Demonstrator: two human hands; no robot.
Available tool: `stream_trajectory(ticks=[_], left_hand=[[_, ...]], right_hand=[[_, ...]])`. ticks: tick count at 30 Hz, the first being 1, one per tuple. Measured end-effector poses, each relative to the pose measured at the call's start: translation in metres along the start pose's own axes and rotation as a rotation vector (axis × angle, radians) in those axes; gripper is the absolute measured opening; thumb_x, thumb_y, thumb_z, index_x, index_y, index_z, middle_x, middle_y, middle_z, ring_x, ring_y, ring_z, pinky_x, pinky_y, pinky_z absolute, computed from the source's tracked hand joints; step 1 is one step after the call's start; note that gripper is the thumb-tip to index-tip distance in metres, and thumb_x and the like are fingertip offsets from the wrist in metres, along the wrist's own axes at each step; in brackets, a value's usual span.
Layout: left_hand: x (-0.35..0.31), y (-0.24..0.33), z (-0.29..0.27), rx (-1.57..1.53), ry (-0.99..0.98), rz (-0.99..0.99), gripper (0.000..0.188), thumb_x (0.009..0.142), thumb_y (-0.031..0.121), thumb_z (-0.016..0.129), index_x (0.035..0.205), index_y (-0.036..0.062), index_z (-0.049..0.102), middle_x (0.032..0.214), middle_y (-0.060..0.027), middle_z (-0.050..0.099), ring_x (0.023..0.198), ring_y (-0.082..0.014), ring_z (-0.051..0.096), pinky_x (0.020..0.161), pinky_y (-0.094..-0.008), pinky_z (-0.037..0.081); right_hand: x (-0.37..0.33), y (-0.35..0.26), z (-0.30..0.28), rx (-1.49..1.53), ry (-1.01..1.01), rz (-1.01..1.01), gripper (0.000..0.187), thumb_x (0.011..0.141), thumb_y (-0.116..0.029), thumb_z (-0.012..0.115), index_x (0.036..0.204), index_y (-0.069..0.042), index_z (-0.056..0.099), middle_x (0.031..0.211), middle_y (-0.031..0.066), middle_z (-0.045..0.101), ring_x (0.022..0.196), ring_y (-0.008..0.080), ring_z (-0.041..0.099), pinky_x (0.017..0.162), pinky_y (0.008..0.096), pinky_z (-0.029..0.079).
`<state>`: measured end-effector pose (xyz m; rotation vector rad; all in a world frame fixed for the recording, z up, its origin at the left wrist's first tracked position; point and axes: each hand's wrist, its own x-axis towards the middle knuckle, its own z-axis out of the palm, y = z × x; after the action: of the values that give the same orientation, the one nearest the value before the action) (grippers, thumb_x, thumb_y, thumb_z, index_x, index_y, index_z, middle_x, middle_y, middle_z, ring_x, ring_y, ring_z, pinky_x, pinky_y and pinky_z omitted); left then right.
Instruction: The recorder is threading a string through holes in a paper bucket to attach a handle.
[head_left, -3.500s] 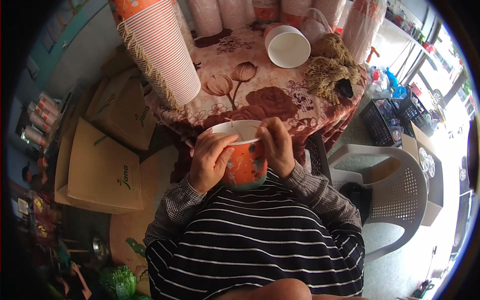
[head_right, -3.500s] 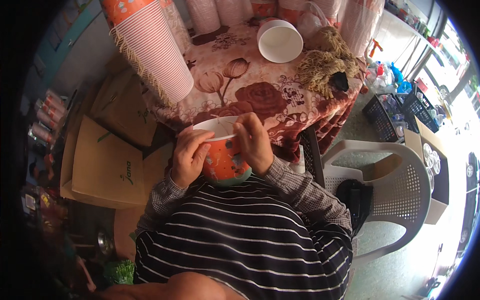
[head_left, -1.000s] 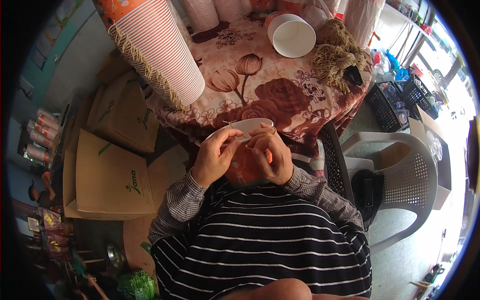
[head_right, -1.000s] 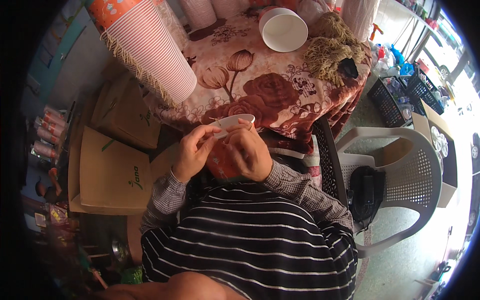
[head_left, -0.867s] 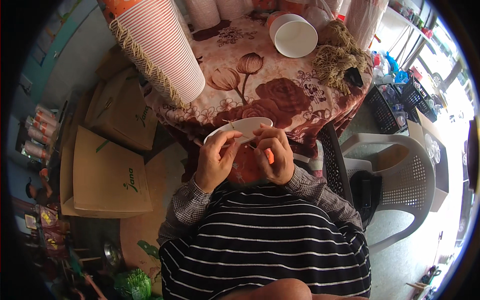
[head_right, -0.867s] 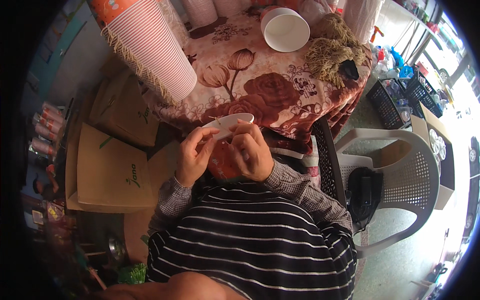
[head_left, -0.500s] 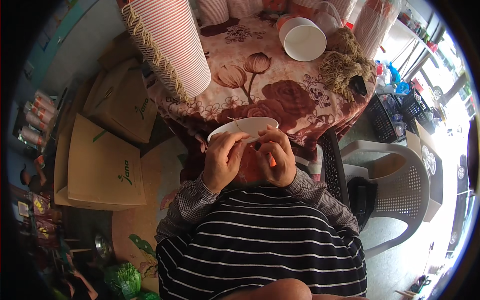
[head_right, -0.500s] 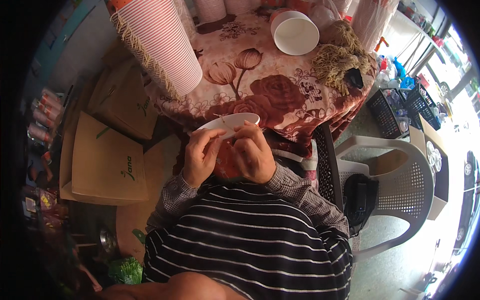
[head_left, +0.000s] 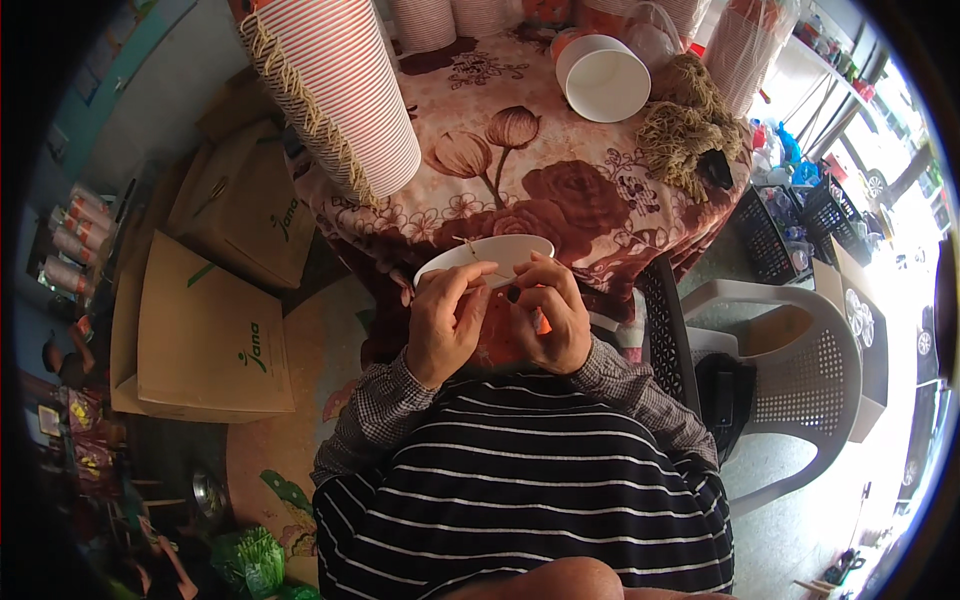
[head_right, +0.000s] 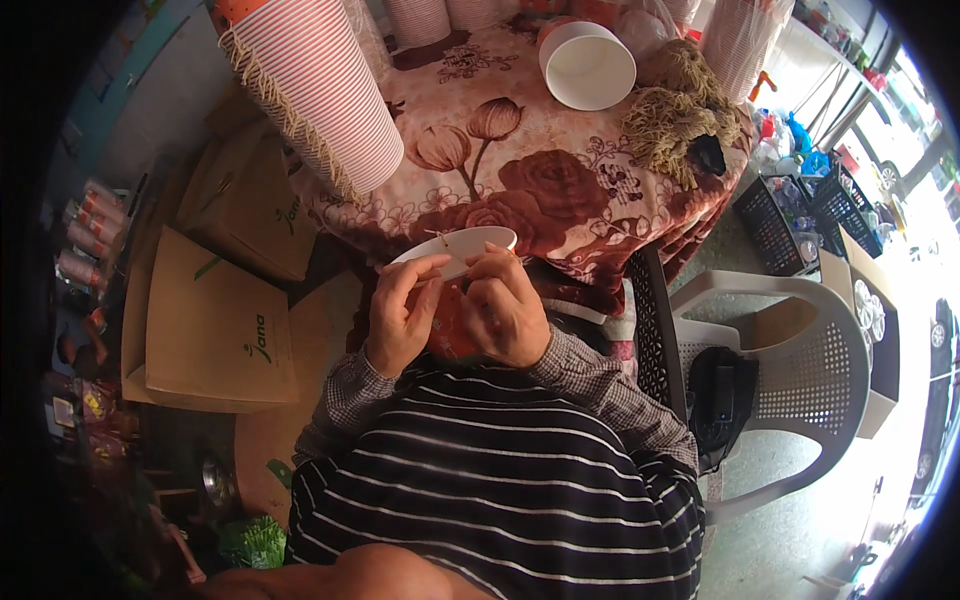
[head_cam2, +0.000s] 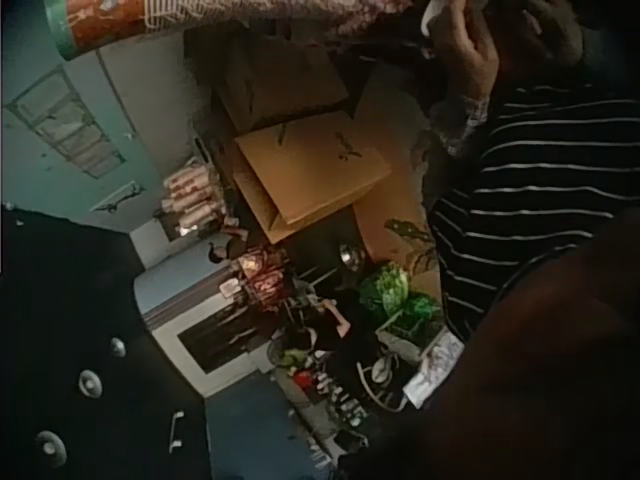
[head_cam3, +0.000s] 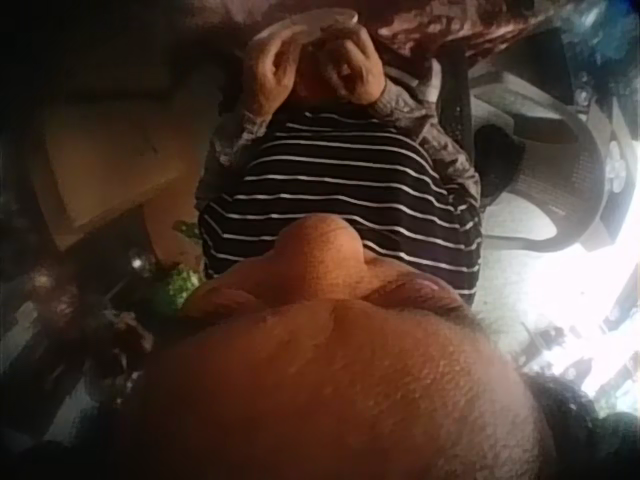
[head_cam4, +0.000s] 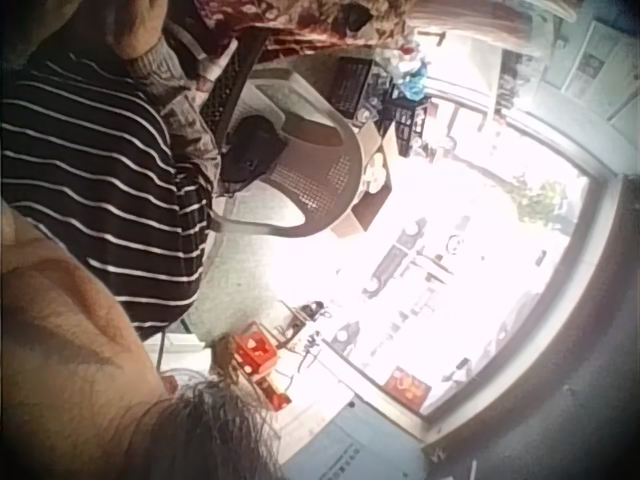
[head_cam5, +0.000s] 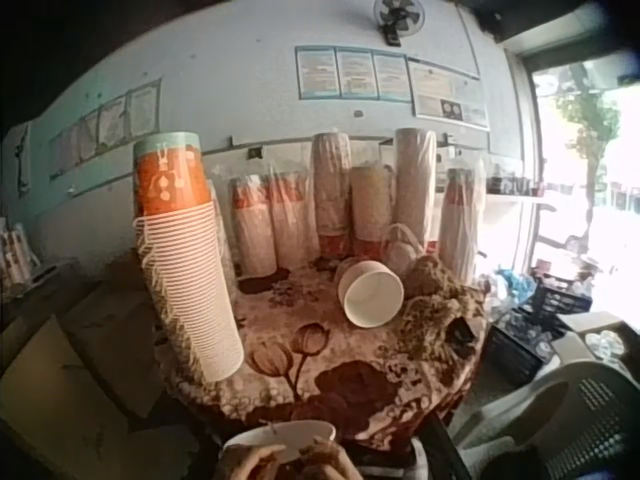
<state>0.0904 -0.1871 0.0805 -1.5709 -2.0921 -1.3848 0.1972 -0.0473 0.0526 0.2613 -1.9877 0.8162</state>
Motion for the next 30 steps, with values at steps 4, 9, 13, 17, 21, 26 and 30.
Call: stream_trajectory(ticks=[4,9,13,17,21,26,30], left_hand=[[0.000,0.003,0.000,-0.026,-0.003,-0.025,0.028,0.085,0.003,0.061,0.113,0.0058,0.061,0.091,-0.0081,0.068,0.083,-0.0225,0.065,0.081,-0.0325,0.045],[0.000,0.003,0.001,-0.080,0.002,-0.023,0.032,0.086,0.002,0.060,0.118,0.0043,0.058,0.093,-0.0083,0.069,0.085,-0.0238,0.065,0.081,-0.0333,0.045],[0.001,0.004,-0.001,-0.035,0.004,-0.006,0.032,0.086,0.002,0.059,0.118,0.0040,0.058,0.094,-0.0080,0.069,0.086,-0.0237,0.065,0.081,-0.0335,0.045],[0.001,0.007,-0.002,-0.049,-0.011,-0.020,0.033,0.086,0.002,0.059,0.118,0.0041,0.058,0.096,-0.0083,0.069,0.089,-0.0242,0.064,0.082,-0.0340,0.045],[0.001,0.006,-0.003,-0.018,0.045,0.025,0.029,0.086,0.003,0.061,0.114,0.0048,0.060,0.109,-0.0105,0.064,0.103,-0.0269,0.059,0.090,-0.0361,0.044],[0.003,0.007,-0.011,0.006,0.050,0.142,0.018,0.088,0.008,0.060,0.105,0.0048,0.064,0.114,-0.0113,0.059,0.114,-0.0310,0.051,0.098,-0.0412,0.041],[-0.001,0.016,-0.016,-0.004,0.054,0.112,0.018,0.093,0.018,0.055,0.098,0.0047,0.066,0.113,-0.0116,0.058,0.118,-0.0336,0.048,0.101,-0.0448,0.037]], right_hand=[[0.000,-0.001,0.001,-0.013,0.000,-0.005,0.023,0.071,0.008,0.065,0.089,-0.001,0.053,0.102,0.0146,0.051,0.103,0.0321,0.057,0.101,0.0496,0.041],[-0.001,-0.001,0.001,-0.007,0.011,0.003,0.023,0.070,0.008,0.066,0.088,-0.001,0.054,0.101,0.0146,0.052,0.102,0.0319,0.057,0.100,0.0498,0.042],[-0.001,0.000,0.000,0.001,0.017,0.005,0.023,0.070,0.007,0.066,0.088,-0.001,0.054,0.100,0.0148,0.052,0.102,0.0320,0.058,0.100,0.0501,0.043],[-0.001,-0.001,0.001,-0.009,0.020,0.003,0.022,0.071,0.007,0.066,0.088,-0.001,0.053,0.101,0.0147,0.052,0.102,0.0318,0.058,0.101,0.0504,0.042],[0.002,-0.003,-0.001,0.019,-0.010,-0.004,0.020,0.074,0.006,0.066,0.089,-0.002,0.055,0.103,0.0145,0.053,0.105,0.0311,0.057,0.103,0.0511,0.039],[0.003,-0.005,-0.007,0.265,0.023,0.197,0.013,0.083,-0.002,0.066,0.092,-0.003,0.057,0.115,0.0154,0.053,0.111,0.0301,0.054,0.103,0.0456,0.038],[0.003,-0.014,-0.009,0.506,0.055,0.333,0.009,0.087,-0.007,0.065,0.094,-0.004,0.060,0.118,0.0128,0.054,0.116,0.0260,0.050,0.099,0.0371,0.038]])
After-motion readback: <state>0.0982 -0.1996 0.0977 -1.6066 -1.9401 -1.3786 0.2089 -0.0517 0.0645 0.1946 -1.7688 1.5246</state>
